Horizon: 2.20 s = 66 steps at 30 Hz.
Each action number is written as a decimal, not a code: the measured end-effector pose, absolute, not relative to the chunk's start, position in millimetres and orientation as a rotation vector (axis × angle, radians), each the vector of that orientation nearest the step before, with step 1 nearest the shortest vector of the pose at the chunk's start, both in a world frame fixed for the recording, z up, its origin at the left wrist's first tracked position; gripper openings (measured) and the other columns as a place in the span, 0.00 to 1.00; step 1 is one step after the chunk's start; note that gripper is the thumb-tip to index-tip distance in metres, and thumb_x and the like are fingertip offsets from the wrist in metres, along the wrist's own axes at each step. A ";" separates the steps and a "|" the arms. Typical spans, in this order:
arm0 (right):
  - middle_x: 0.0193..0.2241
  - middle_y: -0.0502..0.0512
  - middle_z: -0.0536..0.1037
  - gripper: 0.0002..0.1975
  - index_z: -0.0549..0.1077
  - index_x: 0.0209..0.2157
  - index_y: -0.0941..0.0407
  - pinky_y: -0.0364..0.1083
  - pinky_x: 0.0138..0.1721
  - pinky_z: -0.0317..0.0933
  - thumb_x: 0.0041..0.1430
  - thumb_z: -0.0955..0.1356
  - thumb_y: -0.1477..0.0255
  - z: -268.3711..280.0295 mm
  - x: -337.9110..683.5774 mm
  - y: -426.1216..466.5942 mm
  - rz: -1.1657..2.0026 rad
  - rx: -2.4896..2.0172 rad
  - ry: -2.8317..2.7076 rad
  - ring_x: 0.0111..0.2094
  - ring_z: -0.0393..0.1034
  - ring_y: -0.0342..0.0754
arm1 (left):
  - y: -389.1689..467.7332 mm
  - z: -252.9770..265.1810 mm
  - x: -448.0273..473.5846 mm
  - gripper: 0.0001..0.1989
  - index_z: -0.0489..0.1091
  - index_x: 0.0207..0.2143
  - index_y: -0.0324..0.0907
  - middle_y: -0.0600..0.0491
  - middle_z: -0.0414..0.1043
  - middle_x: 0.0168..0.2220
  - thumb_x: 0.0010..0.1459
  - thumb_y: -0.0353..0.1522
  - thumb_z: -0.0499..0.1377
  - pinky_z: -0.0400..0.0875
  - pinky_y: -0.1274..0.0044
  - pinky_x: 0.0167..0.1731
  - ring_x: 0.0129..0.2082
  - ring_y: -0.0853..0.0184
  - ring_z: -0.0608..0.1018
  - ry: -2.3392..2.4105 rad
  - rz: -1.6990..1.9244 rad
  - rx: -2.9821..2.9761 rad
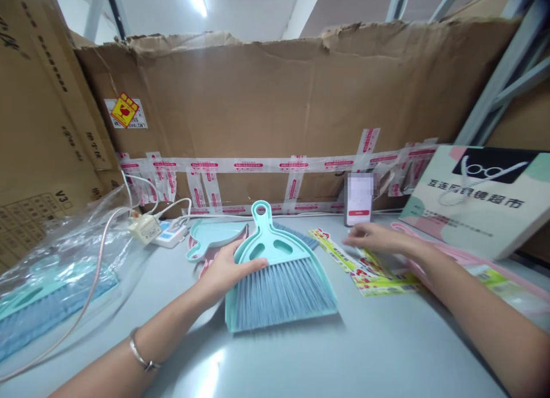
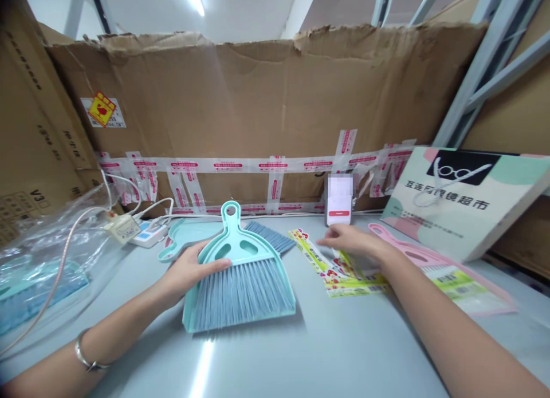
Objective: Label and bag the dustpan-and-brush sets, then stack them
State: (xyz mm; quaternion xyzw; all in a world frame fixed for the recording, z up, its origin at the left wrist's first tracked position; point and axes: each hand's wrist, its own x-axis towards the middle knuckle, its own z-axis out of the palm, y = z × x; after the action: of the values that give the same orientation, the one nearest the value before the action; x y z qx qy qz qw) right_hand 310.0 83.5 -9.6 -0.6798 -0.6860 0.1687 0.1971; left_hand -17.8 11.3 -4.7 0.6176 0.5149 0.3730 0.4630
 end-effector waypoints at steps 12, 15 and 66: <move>0.24 0.57 0.72 0.18 0.61 0.17 0.54 0.48 0.25 0.54 0.36 0.72 0.58 -24.4 274.4 70.1 0.323 -2.176 -2.079 0.28 0.68 0.54 | 13.1 -8.3 -17.5 0.27 0.67 0.47 0.44 0.51 0.74 0.45 0.43 0.41 0.64 0.67 0.72 0.45 0.46 0.59 0.74 1.296 0.940 1.507; 0.20 0.54 0.70 0.19 0.61 0.19 0.54 0.46 0.23 0.53 0.34 0.72 0.58 -28.5 277.4 72.3 0.330 -2.157 -2.067 0.25 0.67 0.52 | 14.3 -9.7 -18.3 0.26 0.67 0.46 0.44 0.52 0.73 0.45 0.43 0.41 0.64 0.67 0.72 0.45 0.46 0.60 0.74 1.280 0.948 1.490; 0.45 0.53 0.62 0.30 0.56 0.43 0.47 0.46 0.39 0.62 0.39 0.73 0.64 -5.6 187.3 1.3 0.373 -0.825 -1.080 0.41 0.63 0.46 | 10.6 -4.2 -13.2 0.25 0.64 0.44 0.41 0.47 0.73 0.45 0.42 0.35 0.66 0.72 0.72 0.40 0.42 0.58 0.76 1.063 1.218 1.151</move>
State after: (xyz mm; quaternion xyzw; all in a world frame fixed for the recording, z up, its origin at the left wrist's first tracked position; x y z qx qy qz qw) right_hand 187.3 1.3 -5.6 -0.3792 -0.4966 0.1713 0.7617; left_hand -13.2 10.6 -4.2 0.4857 0.4486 0.5137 0.5468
